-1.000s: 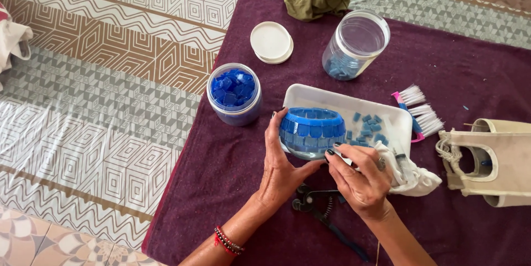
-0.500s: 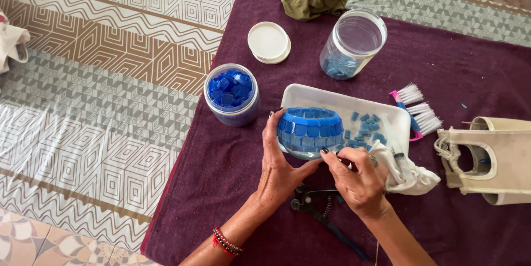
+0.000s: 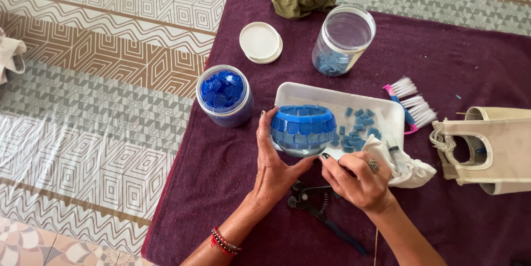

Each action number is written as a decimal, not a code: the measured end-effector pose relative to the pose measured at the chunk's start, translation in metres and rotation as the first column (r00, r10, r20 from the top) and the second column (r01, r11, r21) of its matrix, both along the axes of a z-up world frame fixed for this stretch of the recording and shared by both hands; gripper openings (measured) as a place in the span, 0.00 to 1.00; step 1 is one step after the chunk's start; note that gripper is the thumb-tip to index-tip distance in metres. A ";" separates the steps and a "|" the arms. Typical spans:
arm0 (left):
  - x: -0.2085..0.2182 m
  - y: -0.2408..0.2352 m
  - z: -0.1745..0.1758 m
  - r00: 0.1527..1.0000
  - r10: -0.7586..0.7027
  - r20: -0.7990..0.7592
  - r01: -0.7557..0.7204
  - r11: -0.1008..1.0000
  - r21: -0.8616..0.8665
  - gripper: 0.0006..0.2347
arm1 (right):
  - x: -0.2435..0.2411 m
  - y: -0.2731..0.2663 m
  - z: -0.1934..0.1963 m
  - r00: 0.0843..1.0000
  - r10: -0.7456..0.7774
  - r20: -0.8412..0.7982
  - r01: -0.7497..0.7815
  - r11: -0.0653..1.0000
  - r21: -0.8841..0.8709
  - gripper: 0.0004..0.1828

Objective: A person is decorating a blue glass bowl by cutting and applying small blue mosaic tiles.

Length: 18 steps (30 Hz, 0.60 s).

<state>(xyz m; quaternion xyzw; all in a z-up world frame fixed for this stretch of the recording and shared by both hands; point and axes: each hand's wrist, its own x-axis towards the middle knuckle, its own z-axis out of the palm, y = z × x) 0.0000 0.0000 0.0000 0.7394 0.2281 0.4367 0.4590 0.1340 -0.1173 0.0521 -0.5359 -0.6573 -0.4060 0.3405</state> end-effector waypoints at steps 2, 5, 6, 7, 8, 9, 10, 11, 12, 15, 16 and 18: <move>0.000 -0.001 0.001 1.000 0.004 0.005 -0.004 1.000 0.001 0.56 | 0.000 0.000 0.002 1.000 -0.006 -0.005 0.006 1.000 -0.008 0.07; 0.001 -0.001 0.001 1.000 0.011 0.010 -0.011 1.000 0.001 0.56 | 0.002 0.000 0.002 0.999 -0.034 -0.011 0.033 0.999 -0.033 0.06; 0.000 -0.001 0.002 1.000 0.012 0.010 -0.012 1.000 0.002 0.56 | 0.003 0.000 0.001 0.998 -0.058 -0.011 0.057 0.997 -0.049 0.06; 0.001 -0.001 0.001 1.000 0.011 0.010 -0.012 1.000 0.002 0.56 | 0.003 0.001 0.003 0.998 -0.059 -0.010 0.058 0.997 -0.048 0.06; 0.001 0.000 0.001 1.000 0.007 0.008 -0.007 1.000 -0.001 0.56 | 0.003 0.002 0.005 0.998 -0.056 -0.033 0.054 0.997 -0.059 0.04; 0.001 -0.001 0.001 1.000 0.006 0.006 -0.006 1.000 -0.006 0.56 | 0.003 0.003 0.007 0.997 -0.051 -0.056 0.047 0.996 -0.071 0.03; 0.000 -0.002 0.001 1.000 0.007 0.006 -0.007 1.000 -0.008 0.56 | 0.003 0.001 0.005 0.997 -0.050 -0.055 0.046 0.996 -0.072 0.03; 0.000 -0.001 0.001 1.000 0.004 0.008 -0.004 1.000 -0.013 0.56 | 0.004 0.001 0.003 0.997 -0.061 -0.052 0.056 0.995 -0.080 0.03; 0.000 -0.001 0.001 1.000 0.002 0.010 -0.001 1.000 -0.018 0.56 | 0.005 0.001 0.001 0.996 -0.071 -0.049 0.067 0.994 -0.088 0.03; 0.000 -0.001 0.002 1.000 0.004 0.014 -0.004 1.000 -0.027 0.56 | 0.005 0.003 0.009 0.997 -0.068 -0.045 0.063 0.993 -0.101 0.04; 0.000 -0.001 0.001 1.000 0.007 0.015 -0.007 1.000 -0.028 0.56 | 0.004 0.003 0.009 0.997 -0.065 -0.045 0.060 0.993 -0.102 0.04; 0.000 0.000 0.001 1.000 0.003 0.011 -0.003 1.000 -0.026 0.57 | 0.003 0.005 0.011 0.996 -0.082 -0.040 0.077 0.991 -0.113 0.04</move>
